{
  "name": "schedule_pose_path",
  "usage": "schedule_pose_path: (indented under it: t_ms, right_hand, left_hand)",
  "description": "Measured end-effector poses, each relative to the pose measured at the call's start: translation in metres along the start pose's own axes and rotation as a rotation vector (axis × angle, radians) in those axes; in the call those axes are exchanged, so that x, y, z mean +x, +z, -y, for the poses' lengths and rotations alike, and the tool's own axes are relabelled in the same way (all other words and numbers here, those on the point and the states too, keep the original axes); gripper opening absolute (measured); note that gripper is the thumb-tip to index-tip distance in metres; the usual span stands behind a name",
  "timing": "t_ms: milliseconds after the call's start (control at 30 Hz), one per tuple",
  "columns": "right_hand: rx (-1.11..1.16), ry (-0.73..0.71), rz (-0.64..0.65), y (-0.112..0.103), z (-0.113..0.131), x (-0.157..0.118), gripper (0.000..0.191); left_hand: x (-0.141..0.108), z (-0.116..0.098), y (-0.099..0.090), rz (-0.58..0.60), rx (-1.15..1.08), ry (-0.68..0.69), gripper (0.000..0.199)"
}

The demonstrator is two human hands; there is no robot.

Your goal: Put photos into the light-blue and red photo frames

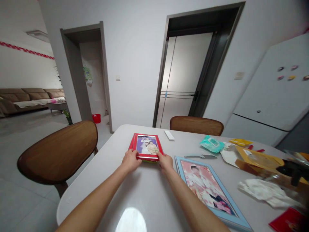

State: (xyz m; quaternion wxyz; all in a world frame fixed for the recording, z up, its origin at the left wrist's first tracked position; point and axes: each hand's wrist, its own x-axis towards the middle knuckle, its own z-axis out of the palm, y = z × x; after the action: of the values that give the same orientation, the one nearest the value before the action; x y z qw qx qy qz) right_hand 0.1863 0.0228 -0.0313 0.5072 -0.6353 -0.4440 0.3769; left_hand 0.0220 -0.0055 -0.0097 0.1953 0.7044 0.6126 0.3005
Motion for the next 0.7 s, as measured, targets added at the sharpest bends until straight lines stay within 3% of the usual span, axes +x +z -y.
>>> schedule_pose_path:
  t_ms: [100,233,300,433,533,600,700]
  right_hand:
    - [0.149,-0.002,-0.037,-0.017,0.011,-0.026,0.024]
    - [0.249,-0.117,-0.125,-0.046,0.027,-0.084,0.034]
    - [0.130,-0.291,-0.158,-0.059,0.031,-0.117,0.037]
    - [-0.249,-0.835,-0.035,-0.072,0.019,-0.169,0.042]
    - [-0.397,-1.104,0.145,-0.069,-0.002,-0.187,0.058]
    - [-0.471,-1.134,0.229,-0.061,-0.017,-0.195,0.065]
    - [-0.555,-1.098,0.237,-0.045,-0.036,-0.206,0.069]
  left_hand:
    - [-0.017,-0.008,-0.001,0.046,-0.181,0.009,0.028]
    - [-0.043,-0.036,0.000,0.113,-0.516,0.050,0.043]
    - [-0.058,-0.055,-0.004,0.131,-0.666,0.080,0.051]
    - [-0.095,-0.075,-0.020,0.171,-1.065,0.059,0.065]
    - [-0.120,-0.068,-0.027,0.216,-1.343,-0.037,0.068]
    - [-0.133,-0.055,-0.027,0.228,-1.382,-0.091,0.064]
    - [-0.142,-0.034,-0.025,0.256,-1.363,-0.138,0.057]
